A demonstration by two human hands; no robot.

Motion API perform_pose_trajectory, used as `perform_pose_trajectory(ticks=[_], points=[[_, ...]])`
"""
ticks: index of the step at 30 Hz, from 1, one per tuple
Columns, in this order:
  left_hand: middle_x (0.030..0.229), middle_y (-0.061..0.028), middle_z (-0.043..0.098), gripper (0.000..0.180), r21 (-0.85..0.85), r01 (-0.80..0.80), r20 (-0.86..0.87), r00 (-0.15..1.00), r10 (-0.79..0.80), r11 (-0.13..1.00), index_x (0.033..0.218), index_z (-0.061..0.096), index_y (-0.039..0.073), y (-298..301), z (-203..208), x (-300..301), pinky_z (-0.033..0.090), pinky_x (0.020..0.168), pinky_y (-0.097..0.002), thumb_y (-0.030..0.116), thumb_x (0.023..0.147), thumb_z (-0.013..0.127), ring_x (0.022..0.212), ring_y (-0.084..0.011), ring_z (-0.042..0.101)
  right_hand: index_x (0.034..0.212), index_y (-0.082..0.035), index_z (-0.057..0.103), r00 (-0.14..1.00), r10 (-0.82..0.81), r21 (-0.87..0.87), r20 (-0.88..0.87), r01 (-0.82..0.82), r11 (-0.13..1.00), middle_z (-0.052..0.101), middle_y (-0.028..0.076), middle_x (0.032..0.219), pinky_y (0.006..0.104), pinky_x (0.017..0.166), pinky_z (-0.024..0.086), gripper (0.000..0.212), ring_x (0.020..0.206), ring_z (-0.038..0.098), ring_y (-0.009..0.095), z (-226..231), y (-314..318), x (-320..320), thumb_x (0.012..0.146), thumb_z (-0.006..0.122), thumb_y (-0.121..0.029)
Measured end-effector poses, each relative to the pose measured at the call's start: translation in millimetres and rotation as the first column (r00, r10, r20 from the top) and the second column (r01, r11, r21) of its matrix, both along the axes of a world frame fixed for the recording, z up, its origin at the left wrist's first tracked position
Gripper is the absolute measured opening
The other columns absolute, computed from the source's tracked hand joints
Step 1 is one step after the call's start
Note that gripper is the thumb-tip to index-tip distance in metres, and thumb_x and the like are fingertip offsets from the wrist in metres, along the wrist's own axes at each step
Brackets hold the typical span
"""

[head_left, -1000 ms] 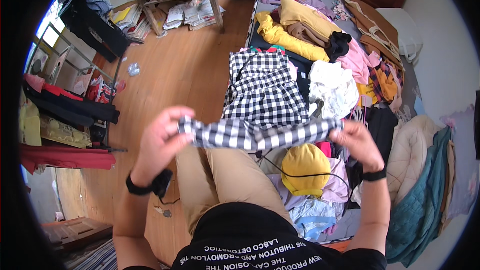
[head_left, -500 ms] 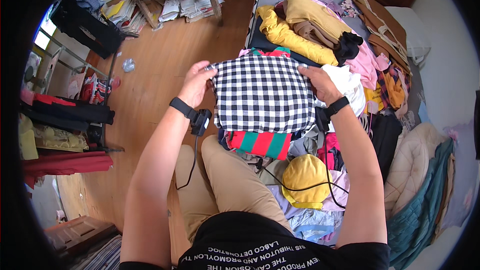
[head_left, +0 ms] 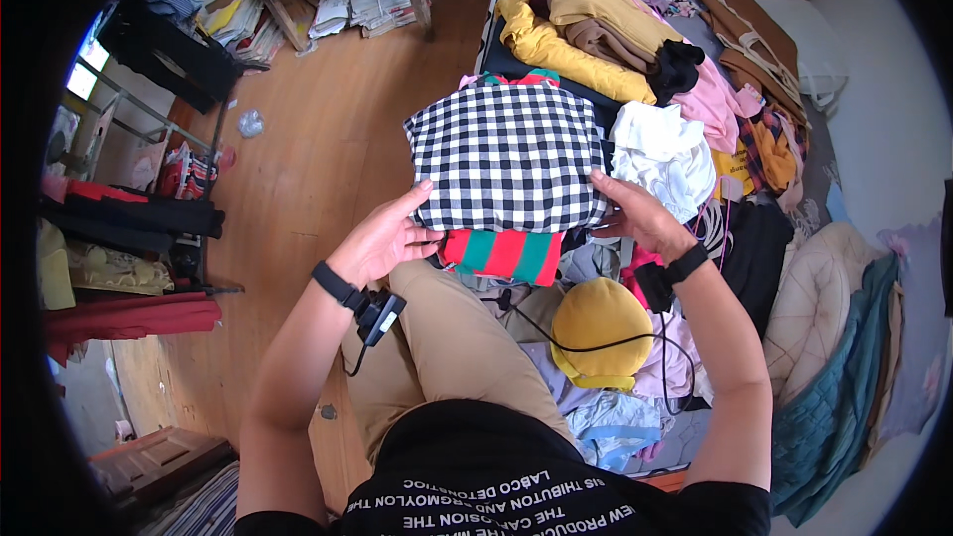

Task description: Folding various articles of clothing on a bed.

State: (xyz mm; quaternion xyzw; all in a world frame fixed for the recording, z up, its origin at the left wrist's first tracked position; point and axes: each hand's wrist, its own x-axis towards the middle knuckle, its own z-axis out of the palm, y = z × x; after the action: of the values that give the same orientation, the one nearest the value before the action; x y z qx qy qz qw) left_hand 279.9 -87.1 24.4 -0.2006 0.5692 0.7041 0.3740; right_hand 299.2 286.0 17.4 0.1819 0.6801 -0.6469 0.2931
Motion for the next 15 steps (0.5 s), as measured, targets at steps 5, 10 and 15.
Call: perform_pose_trajectory(ticks=[5, 10, 15], points=[[0.111, -0.0057, 0.067, 0.027, 0.175, -0.033, 0.011, 0.999, 0.031, 0.984, 0.118, 0.059, 0.01, 9.1, 11.0, -7.7, 0.056, 0.082, -0.0345, 0.021, 0.095, 0.069, 0.098, -0.0188, 0.065, 0.128, 0.001, 0.055, 0.991, -0.128, -0.063, -0.043, 0.125, 0.99, 0.066, 0.011, 0.114, 0.0378, 0.075, 0.059, 0.066, 0.094, 0.067, 0.019, -0.3, -13.8, -0.7, 0.086, 0.076, -0.046], [0.114, -0.004, 0.067, 0.027, 0.226, -0.088, -0.164, 0.978, 0.127, 0.97, 0.118, 0.06, 0.011, 16.3, 42.8, -10.9, 0.056, 0.081, -0.0342, 0.015, 0.094, 0.07, 0.098, -0.0172, 0.065, 0.12, -0.003, 0.061, 0.977, -0.123, 0.087, -0.177, 0.14, 0.986, 0.07, 0.004, 0.107, 0.0302, 0.068, 0.058, 0.043, 0.086, 0.068, 0.013, 32.2, -9.7, -32.7, 0.087, 0.074, -0.027], [0.115, -0.0046, 0.066, 0.027, 0.282, -0.137, -0.397, 0.884, 0.246, 0.95, 0.122, 0.056, 0.01, 33.5, 93.6, 17.2, 0.06, 0.076, -0.0311, 0.012, 0.096, 0.066, 0.098, -0.017, 0.067, 0.113, -0.001, 0.066, 0.93, -0.064, -0.129, -0.361, 0.018, 0.991, 0.072, 0.003, 0.098, 0.0273, 0.071, 0.059, 0.029, 0.08, 0.069, 0.011, 79.0, -10.5, -76.1, 0.089, 0.072, -0.015]])
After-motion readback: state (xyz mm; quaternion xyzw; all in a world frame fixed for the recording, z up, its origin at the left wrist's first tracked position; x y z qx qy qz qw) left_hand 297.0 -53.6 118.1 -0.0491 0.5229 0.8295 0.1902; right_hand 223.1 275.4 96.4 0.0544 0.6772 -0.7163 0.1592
